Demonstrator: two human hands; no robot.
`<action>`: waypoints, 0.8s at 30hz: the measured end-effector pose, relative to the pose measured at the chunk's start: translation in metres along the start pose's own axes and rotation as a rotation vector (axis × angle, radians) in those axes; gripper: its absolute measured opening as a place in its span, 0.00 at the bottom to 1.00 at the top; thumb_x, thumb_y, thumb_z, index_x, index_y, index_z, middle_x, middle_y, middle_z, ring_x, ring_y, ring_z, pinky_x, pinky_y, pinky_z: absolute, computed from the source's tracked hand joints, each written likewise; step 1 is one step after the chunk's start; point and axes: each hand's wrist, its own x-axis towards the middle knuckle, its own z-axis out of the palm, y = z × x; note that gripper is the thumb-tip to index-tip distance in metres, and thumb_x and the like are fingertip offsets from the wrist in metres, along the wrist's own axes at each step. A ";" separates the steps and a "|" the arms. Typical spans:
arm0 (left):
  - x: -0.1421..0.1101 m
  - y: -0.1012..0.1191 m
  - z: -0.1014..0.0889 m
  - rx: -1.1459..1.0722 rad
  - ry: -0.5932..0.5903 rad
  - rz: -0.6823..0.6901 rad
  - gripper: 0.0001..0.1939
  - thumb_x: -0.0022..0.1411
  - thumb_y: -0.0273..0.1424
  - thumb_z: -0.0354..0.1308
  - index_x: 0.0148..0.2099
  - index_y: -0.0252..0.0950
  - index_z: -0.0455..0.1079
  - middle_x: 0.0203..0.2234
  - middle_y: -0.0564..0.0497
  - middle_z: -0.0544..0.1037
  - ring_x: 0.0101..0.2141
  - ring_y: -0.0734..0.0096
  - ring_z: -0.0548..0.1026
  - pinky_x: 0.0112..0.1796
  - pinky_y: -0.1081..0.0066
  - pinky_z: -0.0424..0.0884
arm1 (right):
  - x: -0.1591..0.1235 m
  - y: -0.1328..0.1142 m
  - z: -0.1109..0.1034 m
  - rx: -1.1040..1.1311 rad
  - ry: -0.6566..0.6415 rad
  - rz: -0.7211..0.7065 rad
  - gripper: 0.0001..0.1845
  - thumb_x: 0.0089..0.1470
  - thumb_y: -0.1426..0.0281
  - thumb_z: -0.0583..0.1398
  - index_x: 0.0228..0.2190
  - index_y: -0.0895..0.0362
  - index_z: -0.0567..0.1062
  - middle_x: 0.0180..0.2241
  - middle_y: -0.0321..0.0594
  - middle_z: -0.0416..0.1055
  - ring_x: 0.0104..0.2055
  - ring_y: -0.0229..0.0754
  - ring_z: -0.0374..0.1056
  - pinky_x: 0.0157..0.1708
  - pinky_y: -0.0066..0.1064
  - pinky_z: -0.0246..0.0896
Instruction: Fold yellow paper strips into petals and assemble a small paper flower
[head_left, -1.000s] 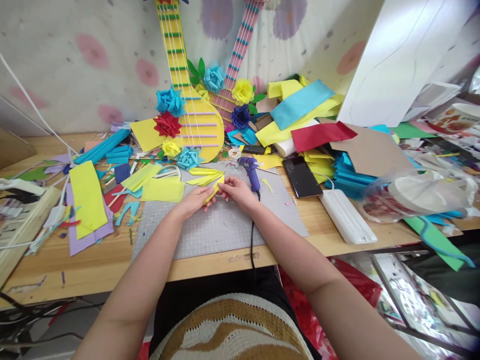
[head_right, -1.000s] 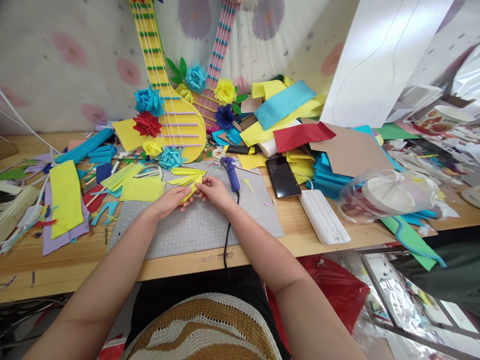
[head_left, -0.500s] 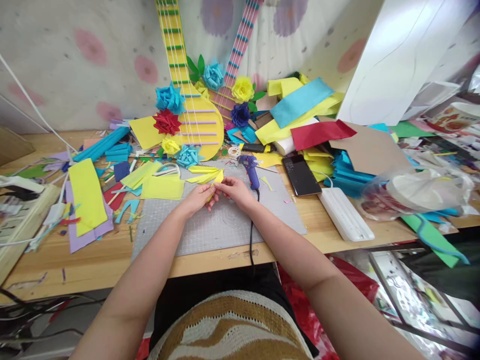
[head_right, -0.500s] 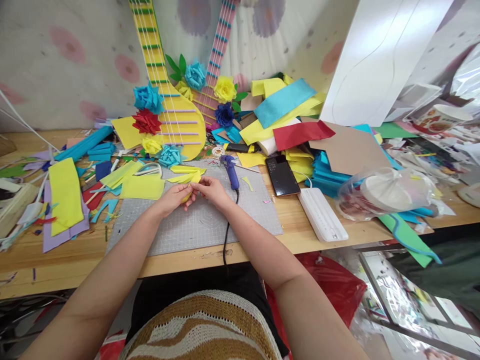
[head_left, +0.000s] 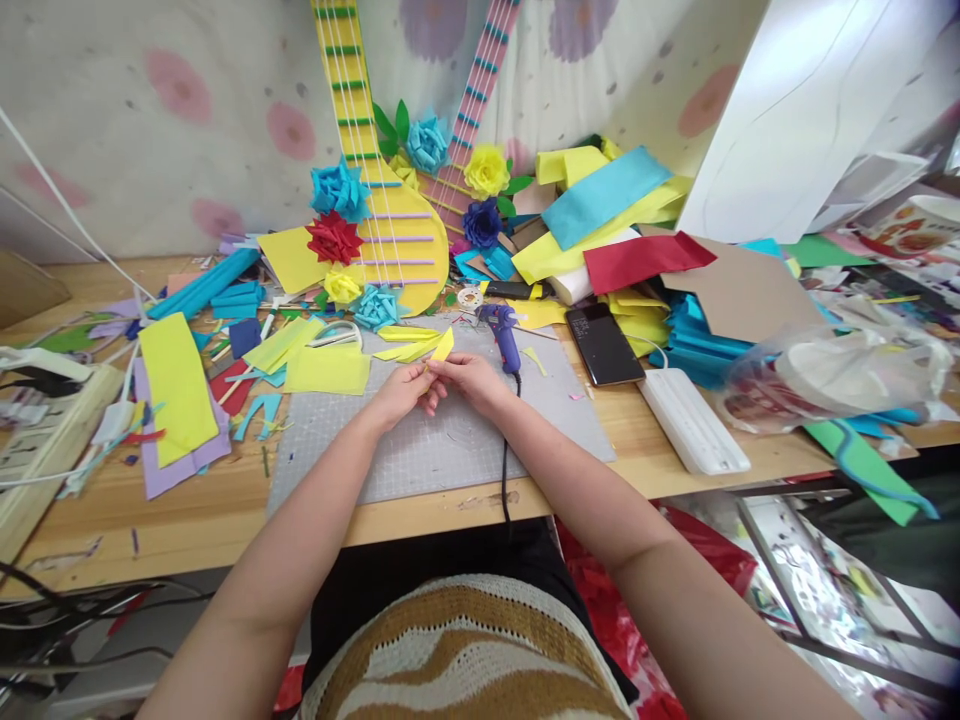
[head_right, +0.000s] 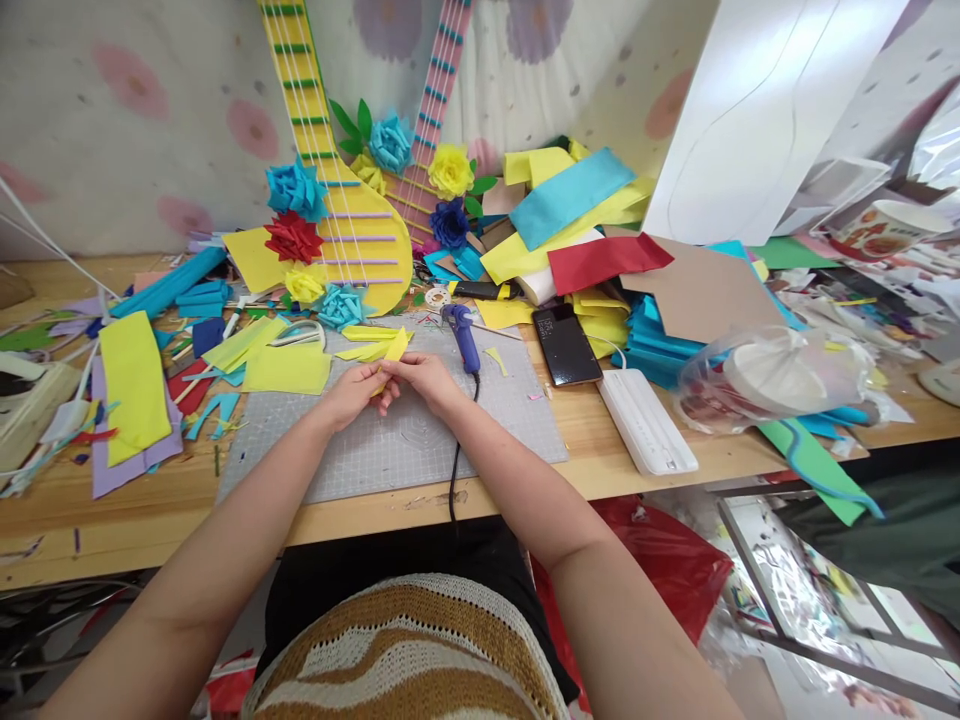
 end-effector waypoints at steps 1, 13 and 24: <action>0.000 0.000 0.001 -0.005 0.000 -0.016 0.15 0.57 0.39 0.56 0.29 0.30 0.64 0.20 0.53 0.71 0.16 0.83 0.66 0.18 0.79 0.66 | 0.000 0.001 0.000 0.014 0.027 0.008 0.20 0.34 0.56 0.66 0.18 0.59 0.68 0.13 0.31 0.63 0.17 0.31 0.58 0.21 0.26 0.51; -0.012 0.005 0.002 -0.026 -0.031 -0.156 0.11 0.61 0.33 0.52 0.31 0.29 0.66 0.21 0.49 0.76 0.18 0.77 0.72 0.22 0.75 0.70 | 0.006 -0.001 -0.010 -0.001 0.340 -0.090 0.18 0.34 0.57 0.65 0.20 0.60 0.73 0.10 0.24 0.46 0.15 0.27 0.38 0.18 0.28 0.28; -0.015 0.006 -0.016 -0.005 -0.067 -0.182 0.11 0.60 0.33 0.51 0.32 0.29 0.68 0.24 0.45 0.78 0.21 0.73 0.75 0.23 0.74 0.71 | 0.013 -0.009 -0.020 0.136 0.474 -0.096 0.15 0.34 0.60 0.66 0.21 0.59 0.71 0.11 0.24 0.48 0.14 0.26 0.37 0.16 0.27 0.28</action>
